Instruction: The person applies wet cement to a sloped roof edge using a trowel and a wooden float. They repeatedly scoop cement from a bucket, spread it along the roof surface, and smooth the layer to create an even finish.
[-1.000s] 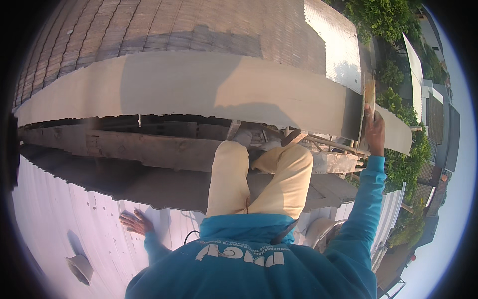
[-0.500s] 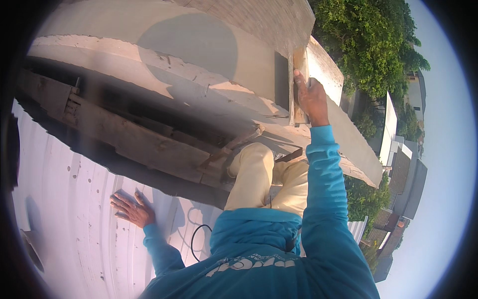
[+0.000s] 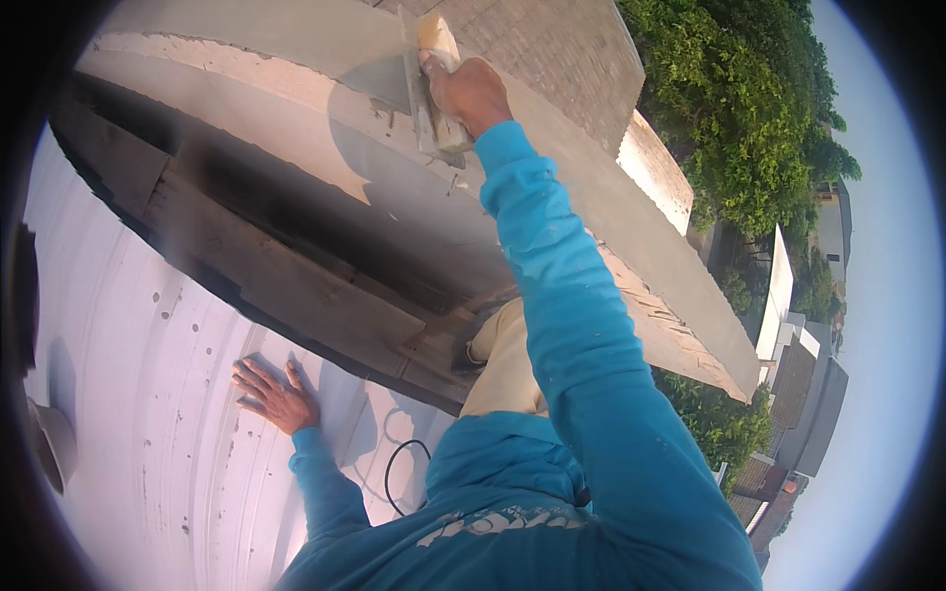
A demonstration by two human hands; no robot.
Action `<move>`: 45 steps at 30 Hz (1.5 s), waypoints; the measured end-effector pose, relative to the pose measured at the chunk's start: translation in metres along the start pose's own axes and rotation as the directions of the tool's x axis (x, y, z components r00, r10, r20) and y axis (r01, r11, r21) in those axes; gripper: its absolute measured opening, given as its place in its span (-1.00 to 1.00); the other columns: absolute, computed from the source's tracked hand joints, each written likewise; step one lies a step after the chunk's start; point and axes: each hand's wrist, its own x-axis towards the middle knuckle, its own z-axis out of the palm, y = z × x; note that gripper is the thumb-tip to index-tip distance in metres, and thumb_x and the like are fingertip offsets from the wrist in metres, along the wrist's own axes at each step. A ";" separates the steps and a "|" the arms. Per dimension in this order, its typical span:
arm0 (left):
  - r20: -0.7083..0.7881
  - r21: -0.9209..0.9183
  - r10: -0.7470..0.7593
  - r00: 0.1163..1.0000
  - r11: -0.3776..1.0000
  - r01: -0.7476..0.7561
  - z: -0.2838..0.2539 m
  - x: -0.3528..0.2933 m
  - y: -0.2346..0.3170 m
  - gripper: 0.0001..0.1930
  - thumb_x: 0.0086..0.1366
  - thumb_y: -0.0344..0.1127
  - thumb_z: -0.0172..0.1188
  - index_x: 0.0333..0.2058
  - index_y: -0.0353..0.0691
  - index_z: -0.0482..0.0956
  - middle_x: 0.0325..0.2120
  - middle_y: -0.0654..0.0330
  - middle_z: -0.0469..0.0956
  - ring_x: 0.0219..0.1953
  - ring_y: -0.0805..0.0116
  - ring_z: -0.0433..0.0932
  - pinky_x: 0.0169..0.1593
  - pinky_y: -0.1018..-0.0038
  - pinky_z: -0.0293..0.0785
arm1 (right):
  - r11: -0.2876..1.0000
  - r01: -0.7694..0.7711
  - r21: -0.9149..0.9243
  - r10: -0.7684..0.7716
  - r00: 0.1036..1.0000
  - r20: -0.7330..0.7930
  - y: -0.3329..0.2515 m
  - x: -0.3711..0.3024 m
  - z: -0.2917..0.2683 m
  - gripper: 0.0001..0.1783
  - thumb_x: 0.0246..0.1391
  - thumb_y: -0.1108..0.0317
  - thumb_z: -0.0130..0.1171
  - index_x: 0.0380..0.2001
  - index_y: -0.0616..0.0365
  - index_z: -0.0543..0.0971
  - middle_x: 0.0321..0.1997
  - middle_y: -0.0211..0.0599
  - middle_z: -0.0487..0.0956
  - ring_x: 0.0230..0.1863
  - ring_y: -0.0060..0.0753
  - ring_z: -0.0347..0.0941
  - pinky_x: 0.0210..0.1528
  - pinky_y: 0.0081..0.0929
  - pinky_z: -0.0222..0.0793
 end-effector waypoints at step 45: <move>0.098 -0.964 0.616 0.781 -0.135 0.227 -0.263 0.041 0.225 -0.45 0.40 0.09 0.07 0.08 -0.31 0.44 -0.13 0.24 0.56 -0.13 0.51 0.52 -0.07 0.52 0.48 | 0.212 -0.480 0.851 -0.593 0.629 0.503 0.250 -0.183 0.019 -0.29 0.39 -0.11 -0.21 0.35 0.24 0.19 0.29 -0.01 0.38 0.27 -0.19 0.34 0.32 -0.25 0.15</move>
